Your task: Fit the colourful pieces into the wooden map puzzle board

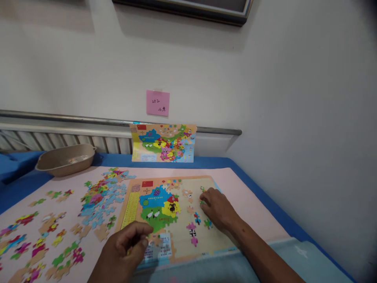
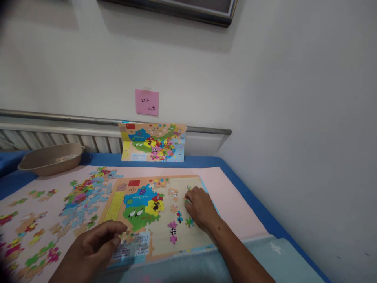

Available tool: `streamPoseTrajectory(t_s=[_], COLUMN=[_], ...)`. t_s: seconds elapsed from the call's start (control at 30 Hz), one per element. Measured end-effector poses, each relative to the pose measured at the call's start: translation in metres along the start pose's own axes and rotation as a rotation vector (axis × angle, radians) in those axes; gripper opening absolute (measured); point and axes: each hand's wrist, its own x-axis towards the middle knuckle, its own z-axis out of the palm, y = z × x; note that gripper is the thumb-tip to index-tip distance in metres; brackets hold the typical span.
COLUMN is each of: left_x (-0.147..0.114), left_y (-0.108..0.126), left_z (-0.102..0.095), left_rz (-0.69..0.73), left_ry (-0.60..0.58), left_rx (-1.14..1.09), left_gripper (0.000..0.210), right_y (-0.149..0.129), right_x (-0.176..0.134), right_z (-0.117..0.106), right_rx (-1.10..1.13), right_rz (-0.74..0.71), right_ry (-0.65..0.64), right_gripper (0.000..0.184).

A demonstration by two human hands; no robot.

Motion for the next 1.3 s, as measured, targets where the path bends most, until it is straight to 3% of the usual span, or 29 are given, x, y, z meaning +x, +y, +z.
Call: streamPoseTrajectory(t_s=[0.17, 0.37, 0.53, 0.63, 0.7, 0.9, 1.3], left_x=[0.004, 0.006, 0.012, 0.014, 0.013, 0.008, 0.001], left_y=[-0.007, 0.0, -0.011, -0.012, -0.01, 0.0, 0.016], left_z=[-0.005, 0.001, 0.001, 0.0, 0.001, 0.003, 0.006], left_rz=[0.011, 0.017, -0.01, -0.005, 0.004, -0.003, -0.025], left_ry=[-0.12, -0.058, -0.043, -0.032, -0.024, -0.024, -0.011], left_rx=[-0.012, -0.135, -0.23, -0.276, -0.3, -0.288, -0.216], left_gripper=[0.025, 0.027, 0.027, 0.026, 0.026, 0.029, 0.033], right_y=[0.001, -0.009, -0.03, -0.062, -0.086, -0.129, -0.143], right_x=[-0.002, -0.004, -0.006, -0.018, -0.028, -0.045, -0.05], right_z=[0.004, 0.001, -0.011, -0.017, -0.015, 0.0, 0.004], right_rx=[0.08, 0.235, 0.792, 1.225, 1.383, 1.454, 1.467], right_rz=[0.025, 0.122, 0.203, 0.203, 0.224, 0.238, 0.368], right_ry=[0.073, 0.084, 0.122, -0.01, -0.095, -0.27, -0.403], right_gripper=[0.013, 0.005, 0.017, 0.028, 0.035, 0.042, 0.052])
